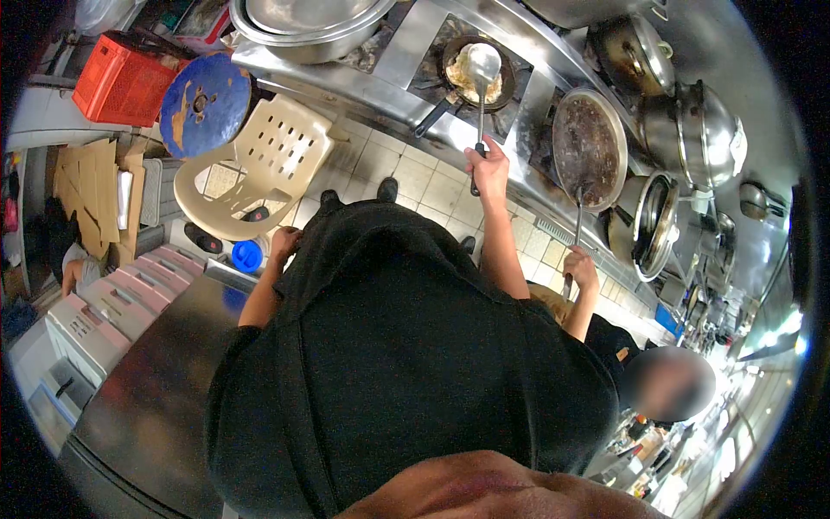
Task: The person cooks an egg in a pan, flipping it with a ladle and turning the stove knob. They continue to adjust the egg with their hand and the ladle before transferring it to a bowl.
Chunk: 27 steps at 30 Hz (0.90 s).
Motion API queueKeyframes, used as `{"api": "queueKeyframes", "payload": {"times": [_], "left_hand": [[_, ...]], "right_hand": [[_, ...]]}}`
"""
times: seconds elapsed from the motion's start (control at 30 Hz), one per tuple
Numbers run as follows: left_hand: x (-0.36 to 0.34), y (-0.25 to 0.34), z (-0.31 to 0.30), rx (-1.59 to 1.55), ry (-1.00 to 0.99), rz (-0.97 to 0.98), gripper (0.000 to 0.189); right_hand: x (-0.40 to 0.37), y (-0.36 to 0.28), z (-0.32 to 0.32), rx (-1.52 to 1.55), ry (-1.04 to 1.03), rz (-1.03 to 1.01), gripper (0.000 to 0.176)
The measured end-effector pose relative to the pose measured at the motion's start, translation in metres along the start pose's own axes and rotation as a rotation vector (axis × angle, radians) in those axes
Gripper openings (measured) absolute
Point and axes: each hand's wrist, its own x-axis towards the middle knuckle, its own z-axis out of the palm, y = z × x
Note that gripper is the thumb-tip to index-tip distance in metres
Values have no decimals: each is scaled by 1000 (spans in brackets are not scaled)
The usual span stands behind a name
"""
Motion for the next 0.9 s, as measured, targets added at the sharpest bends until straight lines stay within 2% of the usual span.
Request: {"api": "queueKeyframes", "payload": {"times": [0.23,0.43,0.53,0.57,0.67,0.77,0.9], "left_hand": [[9,-6,-4,-109,45,-16,25],[-9,-10,-5,-29,-18,-15,26],[-16,-22,-4,220,-15,249,23],[-17,-28,-3,325,0,421,24],[-6,-35,6,165,-15,32,29],[-7,-25,2,164,-37,73,35],[-16,9,-2,147,0,108,31]], "right_hand": [[10,1,10,38,-11,-25,58],[20,19,10,-17,-32,-5,64],[28,39,10,-34,-33,3,63],[30,45,10,-37,-31,5,62],[24,45,9,98,-44,88,63],[22,46,6,139,-87,143,64],[18,44,5,265,-129,218,54]]}}
